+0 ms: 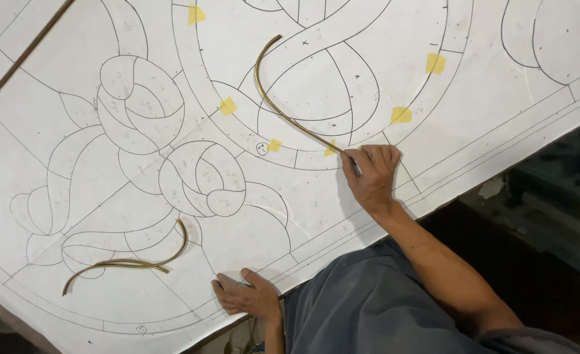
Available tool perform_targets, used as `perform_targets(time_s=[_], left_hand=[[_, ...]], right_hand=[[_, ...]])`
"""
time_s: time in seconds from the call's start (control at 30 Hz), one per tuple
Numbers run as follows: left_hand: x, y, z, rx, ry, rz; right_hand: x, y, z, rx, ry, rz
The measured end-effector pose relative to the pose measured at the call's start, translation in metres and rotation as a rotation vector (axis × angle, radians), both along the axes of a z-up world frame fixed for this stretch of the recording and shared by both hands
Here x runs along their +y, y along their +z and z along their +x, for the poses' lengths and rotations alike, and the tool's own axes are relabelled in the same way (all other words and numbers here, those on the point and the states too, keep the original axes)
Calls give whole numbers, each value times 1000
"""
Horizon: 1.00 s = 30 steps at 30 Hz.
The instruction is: The person bends a thin metal rod by hand to match a curved line on a large paper template. They repeatedly adjust the rod's curvature, align it with the drawing, and use a marker to trace the shape onto the paper. The process involves careful hand manipulation to achieve the desired curve.
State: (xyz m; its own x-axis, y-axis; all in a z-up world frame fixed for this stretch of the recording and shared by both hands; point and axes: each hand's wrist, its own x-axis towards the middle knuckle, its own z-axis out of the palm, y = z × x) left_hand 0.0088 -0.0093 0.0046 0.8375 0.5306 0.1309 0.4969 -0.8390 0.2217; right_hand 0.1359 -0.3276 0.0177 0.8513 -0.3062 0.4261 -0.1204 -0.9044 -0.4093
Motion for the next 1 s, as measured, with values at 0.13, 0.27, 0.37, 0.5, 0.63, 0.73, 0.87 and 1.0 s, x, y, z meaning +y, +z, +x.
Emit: perform_targets(time_s=[0.13, 0.27, 0.37, 0.5, 0.63, 0.73, 0.87, 1.0], left_hand=[[1, -3, -1, -8, -4, 15], [3, -3, 0, -31, -55, 58], [2, -2, 1, -44, -70, 82], [4, -5, -1, -7, -33, 45], [3, -4, -1, -6, -30, 42], [3, -6, 0, -28, -47, 71], [1, -1, 2, 1, -20, 34], [3, -3, 0, -5, -28, 39]], right_hand=[[1, -1, 4, -2, 13, 12], [2, 1, 7, 0, 15, 31], [2, 1, 6, 8, 16, 32], [2, 1, 6, 17, 19, 35], [1, -7, -2, 36, -10, 54], [0, -6, -7, 52, -20, 89], [-1, -5, -10, 83, 8, 81], [0, -7, -10, 75, -6, 70]])
